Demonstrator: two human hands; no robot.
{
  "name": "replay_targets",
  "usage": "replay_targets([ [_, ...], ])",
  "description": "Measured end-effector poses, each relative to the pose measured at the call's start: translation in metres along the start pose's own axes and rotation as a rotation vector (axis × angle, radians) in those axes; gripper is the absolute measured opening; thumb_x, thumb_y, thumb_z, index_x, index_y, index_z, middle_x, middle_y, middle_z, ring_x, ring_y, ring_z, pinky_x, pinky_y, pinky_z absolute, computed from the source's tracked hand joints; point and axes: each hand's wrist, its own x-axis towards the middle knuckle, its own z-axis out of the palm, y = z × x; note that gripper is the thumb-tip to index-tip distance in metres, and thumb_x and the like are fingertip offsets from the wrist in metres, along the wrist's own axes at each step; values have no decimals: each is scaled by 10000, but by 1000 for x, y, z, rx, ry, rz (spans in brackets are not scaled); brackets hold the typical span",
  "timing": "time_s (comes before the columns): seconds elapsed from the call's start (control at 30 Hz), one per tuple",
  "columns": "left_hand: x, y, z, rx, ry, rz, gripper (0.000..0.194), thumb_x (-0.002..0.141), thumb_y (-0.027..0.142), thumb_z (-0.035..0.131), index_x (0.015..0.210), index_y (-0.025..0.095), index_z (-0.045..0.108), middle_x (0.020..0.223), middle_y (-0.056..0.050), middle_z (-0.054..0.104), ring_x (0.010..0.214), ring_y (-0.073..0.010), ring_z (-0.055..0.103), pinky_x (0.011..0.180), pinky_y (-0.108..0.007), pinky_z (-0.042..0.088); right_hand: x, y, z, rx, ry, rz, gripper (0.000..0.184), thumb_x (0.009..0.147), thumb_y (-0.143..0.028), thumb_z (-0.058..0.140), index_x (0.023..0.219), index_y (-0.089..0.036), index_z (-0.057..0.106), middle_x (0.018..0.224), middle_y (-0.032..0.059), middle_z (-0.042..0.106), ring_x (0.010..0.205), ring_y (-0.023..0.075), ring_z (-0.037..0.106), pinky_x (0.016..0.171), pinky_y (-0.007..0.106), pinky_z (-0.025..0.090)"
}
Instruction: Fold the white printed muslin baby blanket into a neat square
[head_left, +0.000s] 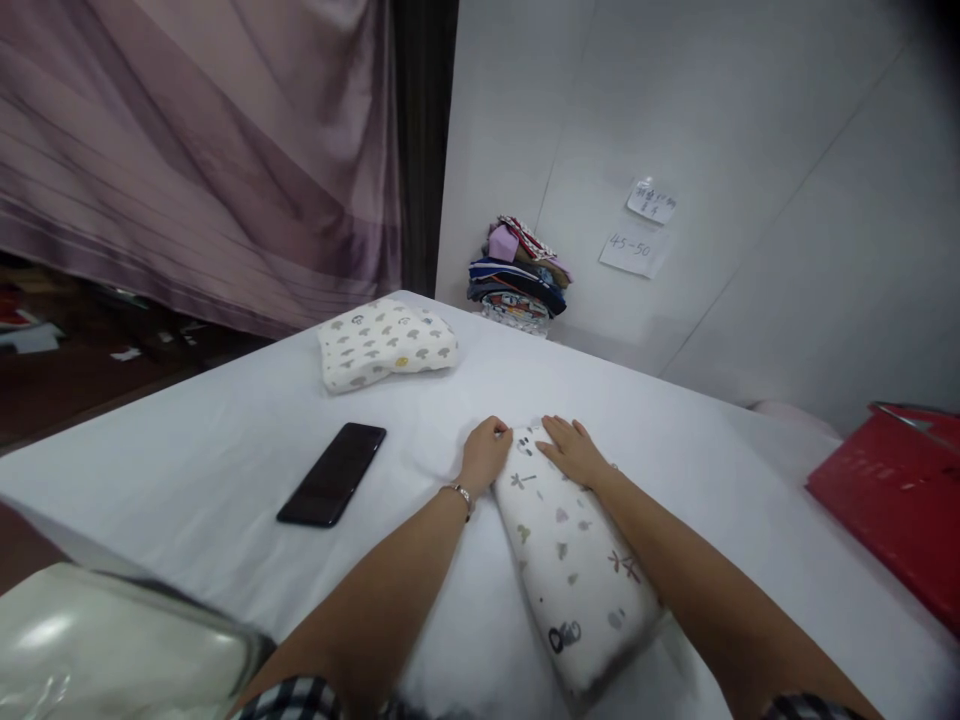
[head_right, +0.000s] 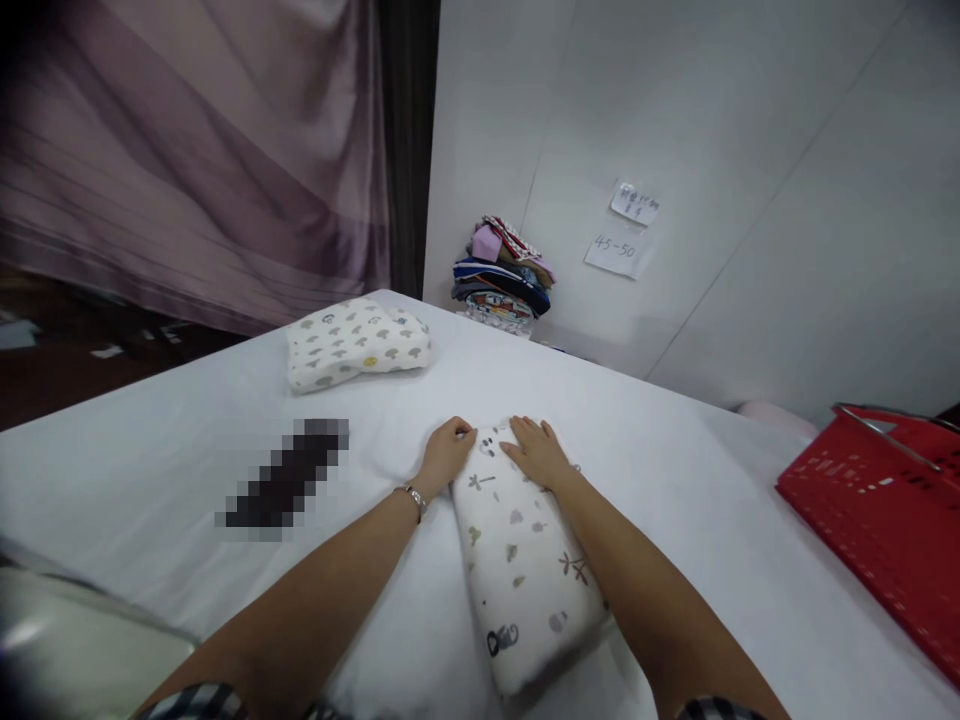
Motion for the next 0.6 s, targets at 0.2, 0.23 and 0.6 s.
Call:
replay_targets([
  [0.2,-12,10,-6,91,8,311,220,855,226,459,1043,212,573,1142,-35,610,1130,-174,486,1021,-353,312,0,-2,1,-40,-15,10,672,902,-585,198,1433,-177,266,1473,82,279,1368,212,188,1104,421,83],
  [0.23,-14,10,-6,129,-23,406,256,872,252,444,1101,219,555,1196,-32,588,1176,-174,456,1060,-371,266,0,-2,0,-26,-17,10,673,901,-586,204,1433,-179,264,1474,82,275,1368,211,189,1104,421,87],
  [0.6,-18,7,1,343,-202,455,374,911,376,357,1215,229,518,1284,-38,548,1208,-198,441,1084,-462,221,-4,21,0,77,-11,162,687,890,-582,285,1431,-160,268,1505,65,179,1388,217,93,1114,403,98],
])
